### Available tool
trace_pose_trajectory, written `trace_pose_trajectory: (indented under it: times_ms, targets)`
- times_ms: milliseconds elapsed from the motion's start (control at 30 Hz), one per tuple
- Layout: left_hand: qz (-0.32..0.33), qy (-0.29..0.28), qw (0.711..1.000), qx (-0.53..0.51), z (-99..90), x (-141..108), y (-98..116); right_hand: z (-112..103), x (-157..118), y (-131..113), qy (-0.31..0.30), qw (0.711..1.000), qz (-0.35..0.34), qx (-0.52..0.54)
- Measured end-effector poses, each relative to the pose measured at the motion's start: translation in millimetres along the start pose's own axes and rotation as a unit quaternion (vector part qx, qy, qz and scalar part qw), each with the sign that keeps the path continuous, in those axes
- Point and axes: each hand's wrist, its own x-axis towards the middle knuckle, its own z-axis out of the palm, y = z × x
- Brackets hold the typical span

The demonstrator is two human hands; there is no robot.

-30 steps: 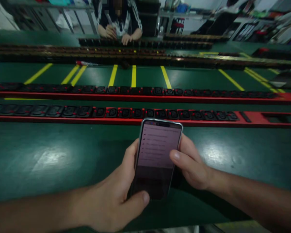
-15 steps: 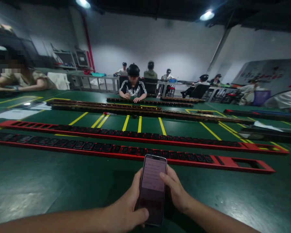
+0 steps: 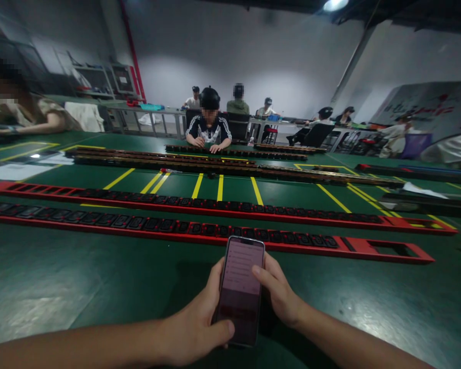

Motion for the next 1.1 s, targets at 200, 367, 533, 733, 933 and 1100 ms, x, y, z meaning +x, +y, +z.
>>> trace_pose_trajectory:
  times_ms: [200,367,533,733,933,1100]
  targets:
    - [-0.002,-0.011,1.0,0.004,-1.5,0.6,3.8,-2.3,-1.1,0.3,-0.008,1.0,0.011,-0.002]
    - [-0.001,-0.005,1.0,0.015,-2.0,0.8,5.6,-1.6,-0.1,-1.5,-0.005,0.999,0.034,0.001]
    - [0.006,-0.004,1.0,0.031,-2.7,0.1,2.6,-0.9,0.0,-3.8,-0.03,0.999,0.044,0.005]
    - [0.003,0.005,1.0,0.024,-1.0,-0.4,1.7,-0.9,-2.2,-5.9,-0.043,0.998,0.052,-0.002]
    - [-0.009,0.007,1.0,0.016,0.7,-0.7,2.3,-1.1,-2.6,-4.3,-0.001,0.998,0.061,-0.001]
    - [0.014,0.018,1.0,0.007,1.6,1.1,-1.2,-0.2,-2.9,-6.2,-0.032,0.998,0.061,0.008]
